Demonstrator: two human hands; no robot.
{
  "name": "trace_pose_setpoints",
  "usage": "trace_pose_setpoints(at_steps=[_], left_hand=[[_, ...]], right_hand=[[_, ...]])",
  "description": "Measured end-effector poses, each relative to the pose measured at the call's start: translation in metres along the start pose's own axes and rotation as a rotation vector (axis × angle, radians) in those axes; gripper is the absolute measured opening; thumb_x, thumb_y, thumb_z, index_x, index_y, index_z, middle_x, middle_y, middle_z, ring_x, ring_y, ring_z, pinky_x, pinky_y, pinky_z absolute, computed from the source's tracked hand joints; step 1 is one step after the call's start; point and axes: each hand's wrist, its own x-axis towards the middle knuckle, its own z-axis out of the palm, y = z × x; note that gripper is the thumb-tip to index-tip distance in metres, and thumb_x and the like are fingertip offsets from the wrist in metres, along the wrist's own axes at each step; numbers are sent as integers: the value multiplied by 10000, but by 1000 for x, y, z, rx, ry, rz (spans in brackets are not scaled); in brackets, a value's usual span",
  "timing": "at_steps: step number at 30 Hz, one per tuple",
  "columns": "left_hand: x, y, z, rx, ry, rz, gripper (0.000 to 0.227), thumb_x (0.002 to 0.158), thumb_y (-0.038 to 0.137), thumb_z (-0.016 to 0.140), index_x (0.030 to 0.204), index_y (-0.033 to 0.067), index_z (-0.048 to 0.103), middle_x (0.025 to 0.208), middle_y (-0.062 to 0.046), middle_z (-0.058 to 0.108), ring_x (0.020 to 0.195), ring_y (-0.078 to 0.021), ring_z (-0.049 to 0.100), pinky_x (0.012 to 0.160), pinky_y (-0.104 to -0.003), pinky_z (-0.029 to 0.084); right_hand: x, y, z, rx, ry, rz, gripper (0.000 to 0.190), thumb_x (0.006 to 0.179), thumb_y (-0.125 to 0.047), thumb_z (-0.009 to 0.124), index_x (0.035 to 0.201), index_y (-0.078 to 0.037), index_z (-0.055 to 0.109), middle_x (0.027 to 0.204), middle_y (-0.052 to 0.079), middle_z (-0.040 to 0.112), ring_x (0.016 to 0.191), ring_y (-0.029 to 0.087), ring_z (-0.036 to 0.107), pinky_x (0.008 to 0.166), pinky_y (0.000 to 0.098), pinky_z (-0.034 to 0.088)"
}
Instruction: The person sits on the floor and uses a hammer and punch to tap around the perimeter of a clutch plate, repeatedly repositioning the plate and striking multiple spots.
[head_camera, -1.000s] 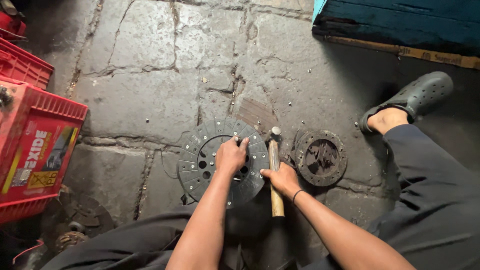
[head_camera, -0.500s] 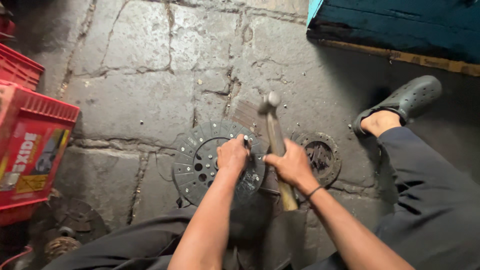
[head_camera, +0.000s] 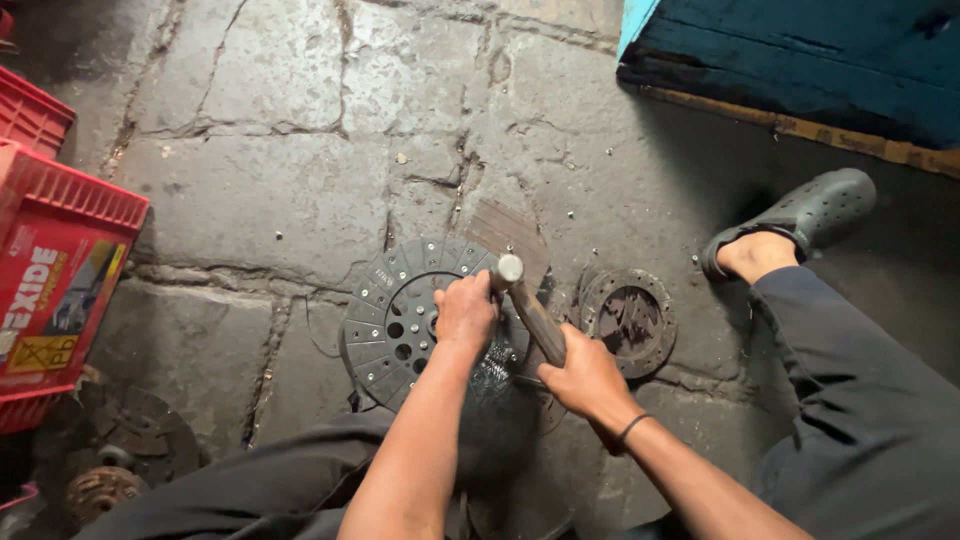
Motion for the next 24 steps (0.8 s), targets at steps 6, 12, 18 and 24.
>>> trace_pose_setpoints(at_steps=[6,12,18,24], left_hand=[[-4,-2,4,-52,-8,-13,191,803,216,689,976,162,627,942,-65,716,1001,-309,661,887,-561,405],[-1,-9,16,17,-3,-21,193,919,326,664,984,149,624,941,-82,721,966,-338,665,851,-561,419],[1,-2,7,-6,-7,-17,178,898,293,670,986,145,623,942,-91,720,971,-343,664,855,-566,420],[1,0,-7,-78,-45,-19,187,819,181,684,1000,171,641,957,-85,724,1021,-329,660,913,-574,407]], right_hand=[[-7,-46,-43,64,7,23,328,722,-207,785,976,-62,637,709,133,673,624,253,668,592,413,522],[-32,-101,-106,768,293,-586,294,938,-31,691,1125,-29,463,837,50,612,648,147,659,567,294,582],[-10,-64,-59,440,394,-654,165,952,-29,717,999,-42,559,847,88,646,744,179,652,707,333,572],[6,-6,-6,-155,-39,82,351,681,-172,798,1014,-74,740,858,181,721,785,315,676,710,421,532]])
